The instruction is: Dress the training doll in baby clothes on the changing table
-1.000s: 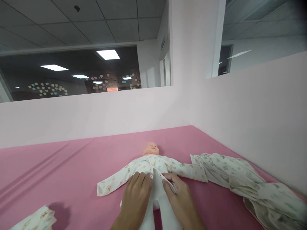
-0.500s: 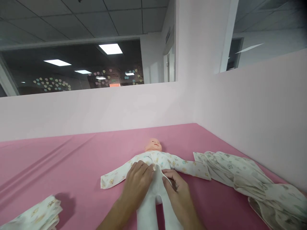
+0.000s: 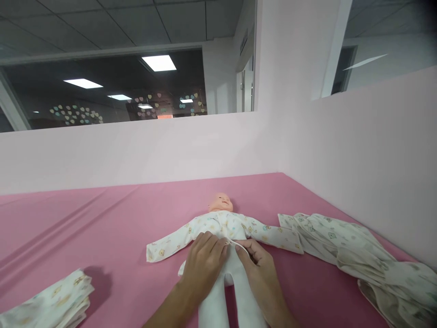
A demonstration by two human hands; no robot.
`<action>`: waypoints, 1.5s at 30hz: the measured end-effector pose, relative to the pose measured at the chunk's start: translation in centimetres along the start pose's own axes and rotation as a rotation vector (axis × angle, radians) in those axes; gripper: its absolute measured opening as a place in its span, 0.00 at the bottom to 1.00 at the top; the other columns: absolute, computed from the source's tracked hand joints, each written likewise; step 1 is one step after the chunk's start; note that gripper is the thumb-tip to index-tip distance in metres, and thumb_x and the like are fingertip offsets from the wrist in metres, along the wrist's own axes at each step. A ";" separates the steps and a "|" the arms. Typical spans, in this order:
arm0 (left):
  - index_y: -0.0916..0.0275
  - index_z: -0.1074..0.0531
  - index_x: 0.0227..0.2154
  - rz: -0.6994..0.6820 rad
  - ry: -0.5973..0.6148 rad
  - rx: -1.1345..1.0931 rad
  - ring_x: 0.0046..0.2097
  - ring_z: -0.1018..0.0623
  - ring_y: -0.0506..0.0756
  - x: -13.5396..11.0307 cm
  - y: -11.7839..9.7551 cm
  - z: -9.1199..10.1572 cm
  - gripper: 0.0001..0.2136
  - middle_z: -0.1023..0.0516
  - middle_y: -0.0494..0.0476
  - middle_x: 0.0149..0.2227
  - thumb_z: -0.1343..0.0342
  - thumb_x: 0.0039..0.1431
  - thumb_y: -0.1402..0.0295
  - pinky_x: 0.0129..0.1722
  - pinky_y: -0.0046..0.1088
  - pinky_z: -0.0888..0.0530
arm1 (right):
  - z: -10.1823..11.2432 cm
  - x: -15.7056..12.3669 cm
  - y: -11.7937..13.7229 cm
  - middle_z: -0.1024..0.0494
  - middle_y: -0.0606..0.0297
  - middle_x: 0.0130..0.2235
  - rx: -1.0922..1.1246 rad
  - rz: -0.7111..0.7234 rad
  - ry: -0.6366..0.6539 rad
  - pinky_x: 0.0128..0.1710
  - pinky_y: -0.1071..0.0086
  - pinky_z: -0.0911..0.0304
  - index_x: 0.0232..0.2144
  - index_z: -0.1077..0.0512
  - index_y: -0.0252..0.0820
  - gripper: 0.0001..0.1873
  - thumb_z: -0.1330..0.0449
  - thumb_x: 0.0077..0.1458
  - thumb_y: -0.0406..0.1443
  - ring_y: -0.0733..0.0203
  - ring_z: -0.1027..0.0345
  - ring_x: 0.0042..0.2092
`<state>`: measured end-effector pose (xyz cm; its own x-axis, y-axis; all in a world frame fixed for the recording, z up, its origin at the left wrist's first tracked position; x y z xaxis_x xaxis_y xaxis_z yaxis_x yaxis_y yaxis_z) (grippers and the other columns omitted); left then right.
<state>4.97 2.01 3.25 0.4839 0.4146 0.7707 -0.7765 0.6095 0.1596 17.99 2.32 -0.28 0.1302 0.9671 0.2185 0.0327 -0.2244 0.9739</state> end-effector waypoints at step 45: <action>0.60 0.41 0.23 0.749 0.444 -0.704 0.32 0.36 0.52 -0.2 1.7 -1.4 0.12 0.35 0.48 0.27 0.58 0.62 0.65 0.34 0.28 0.38 | -1.8 -2.7 -1.5 0.27 0.59 0.55 -0.601 0.345 -0.037 0.55 0.49 0.36 0.55 0.31 0.43 0.23 0.52 0.61 0.40 0.49 0.35 0.58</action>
<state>4.11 3.89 2.46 0.1999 0.9560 0.2149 -0.5987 0.2928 -0.7455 15.78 0.27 -2.18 0.0687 0.8454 0.5297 -0.5695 -0.4027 0.7166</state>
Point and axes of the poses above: each hand's wrist, its own x-axis towards the middle knuckle, its own z-axis out of the back of the hand, y = z × x, the point moved 5 cm from there along x, towards the middle knuckle
